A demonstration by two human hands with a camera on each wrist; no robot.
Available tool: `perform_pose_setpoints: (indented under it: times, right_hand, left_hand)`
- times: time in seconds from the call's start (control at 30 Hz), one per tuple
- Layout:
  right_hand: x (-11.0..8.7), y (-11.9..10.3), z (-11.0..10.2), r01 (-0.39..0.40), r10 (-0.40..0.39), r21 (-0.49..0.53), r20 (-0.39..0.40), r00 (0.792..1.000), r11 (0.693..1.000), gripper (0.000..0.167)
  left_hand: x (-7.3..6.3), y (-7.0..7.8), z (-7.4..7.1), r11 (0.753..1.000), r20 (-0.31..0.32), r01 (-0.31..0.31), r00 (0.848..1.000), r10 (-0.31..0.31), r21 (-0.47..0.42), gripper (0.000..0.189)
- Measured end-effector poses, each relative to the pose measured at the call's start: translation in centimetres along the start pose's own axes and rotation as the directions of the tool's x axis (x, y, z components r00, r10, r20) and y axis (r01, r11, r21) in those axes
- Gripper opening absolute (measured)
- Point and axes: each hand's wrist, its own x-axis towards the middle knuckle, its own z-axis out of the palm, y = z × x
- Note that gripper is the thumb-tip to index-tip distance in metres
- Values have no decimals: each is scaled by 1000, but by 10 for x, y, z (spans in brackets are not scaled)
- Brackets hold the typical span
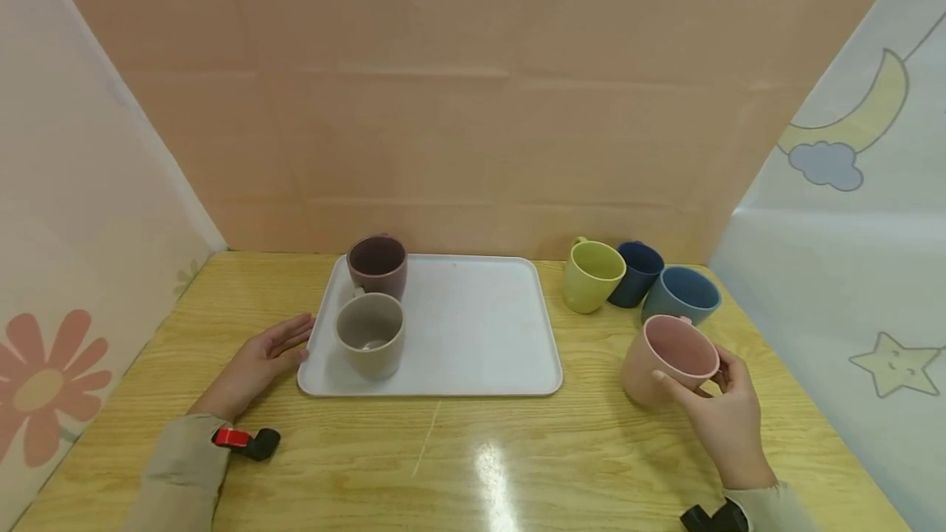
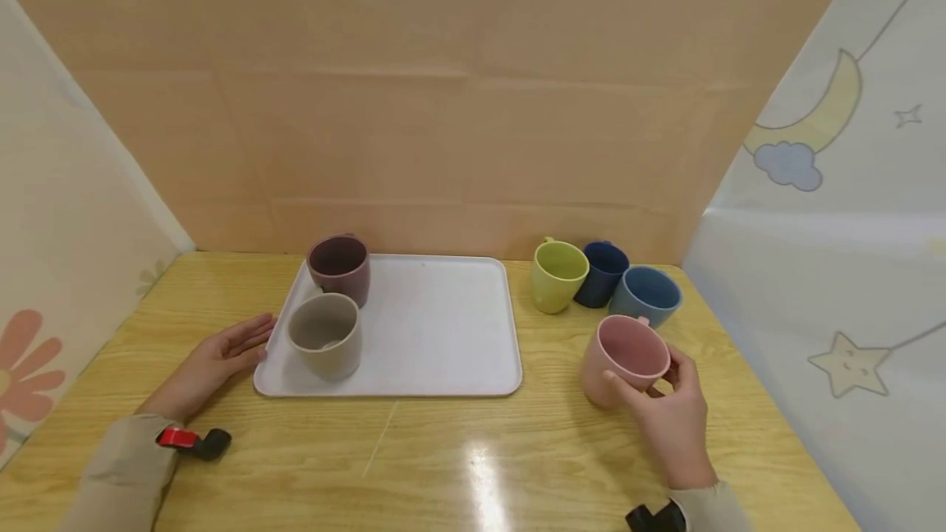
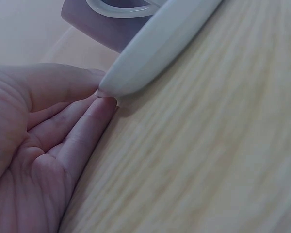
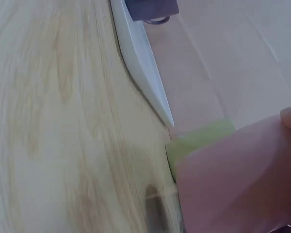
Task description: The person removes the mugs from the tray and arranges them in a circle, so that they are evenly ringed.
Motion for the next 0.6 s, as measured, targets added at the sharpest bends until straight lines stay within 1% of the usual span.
perform_pose_setpoints:
  times: [0.1,0.2,0.3,0.43,0.6]
  right_hand:
    - [3,6,-5,-47,46,-17,-50,998,999,83]
    - [8,11,-9,-112,110,-20,-83,991,994,87]
    - [12,15,-12,-186,184,-10,-101,978,982,92]
    - [18,20,-14,-262,260,-1,-120,958,965,97]
    - [23,25,-16,-297,295,11,-146,944,955,100]
  left_hand:
    - [0,0,0,1000,1,-1,1000,1,0,68]
    - [0,1,0,1000,0,3,1000,-3,1,68]
    - [-1,1,0,1000,0,11,1000,-11,-1,69]
    - [-1,2,0,1000,0,14,1000,-14,-2,69]
    - [-1,1,1,1000,-4,9,1000,-9,7,69]
